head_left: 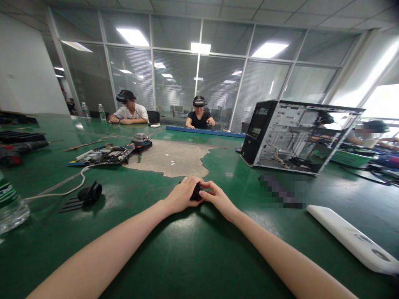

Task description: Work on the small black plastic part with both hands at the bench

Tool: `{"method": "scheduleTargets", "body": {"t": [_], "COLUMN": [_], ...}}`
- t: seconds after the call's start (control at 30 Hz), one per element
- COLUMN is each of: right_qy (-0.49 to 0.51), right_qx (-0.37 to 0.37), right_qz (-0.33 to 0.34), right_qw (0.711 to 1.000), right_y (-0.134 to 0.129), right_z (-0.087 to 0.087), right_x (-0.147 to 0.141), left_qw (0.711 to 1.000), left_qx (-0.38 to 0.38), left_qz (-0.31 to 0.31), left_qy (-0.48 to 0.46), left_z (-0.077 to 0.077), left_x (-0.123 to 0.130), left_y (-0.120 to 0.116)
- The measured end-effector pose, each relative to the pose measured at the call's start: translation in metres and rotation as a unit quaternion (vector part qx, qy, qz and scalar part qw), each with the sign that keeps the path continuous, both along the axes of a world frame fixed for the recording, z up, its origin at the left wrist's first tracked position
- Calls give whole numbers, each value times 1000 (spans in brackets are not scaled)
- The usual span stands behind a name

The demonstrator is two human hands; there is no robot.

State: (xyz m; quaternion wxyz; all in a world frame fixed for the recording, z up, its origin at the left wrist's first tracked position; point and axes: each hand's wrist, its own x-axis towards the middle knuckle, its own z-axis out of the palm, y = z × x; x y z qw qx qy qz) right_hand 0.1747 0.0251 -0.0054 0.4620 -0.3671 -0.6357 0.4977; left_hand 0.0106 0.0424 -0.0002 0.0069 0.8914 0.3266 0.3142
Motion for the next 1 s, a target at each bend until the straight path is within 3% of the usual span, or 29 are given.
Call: {"method": "scheduleTargets", "body": {"t": [0.13,0.4,0.7,1.0], "right_qy": [25,8,25,15], "right_qx": [8,-23,-23,-26], "right_qz": [24,-40,17,-37], "right_qw": [999,999,999,999], "right_y": [-4,3,1,5], "right_z": [3,-1,2,-4], "right_x": [-1,-3,0,-2], "left_qw": [1000,1000,1000,1000], "left_qx": [-1,-11,-4,-5], "left_qz": [5,-4,12,5], "left_qy": [7,-11,7,-10], "left_z": [0,1,-1,-2], "left_x": [0,0,0,1], "left_y": [1,1,1,2]}}
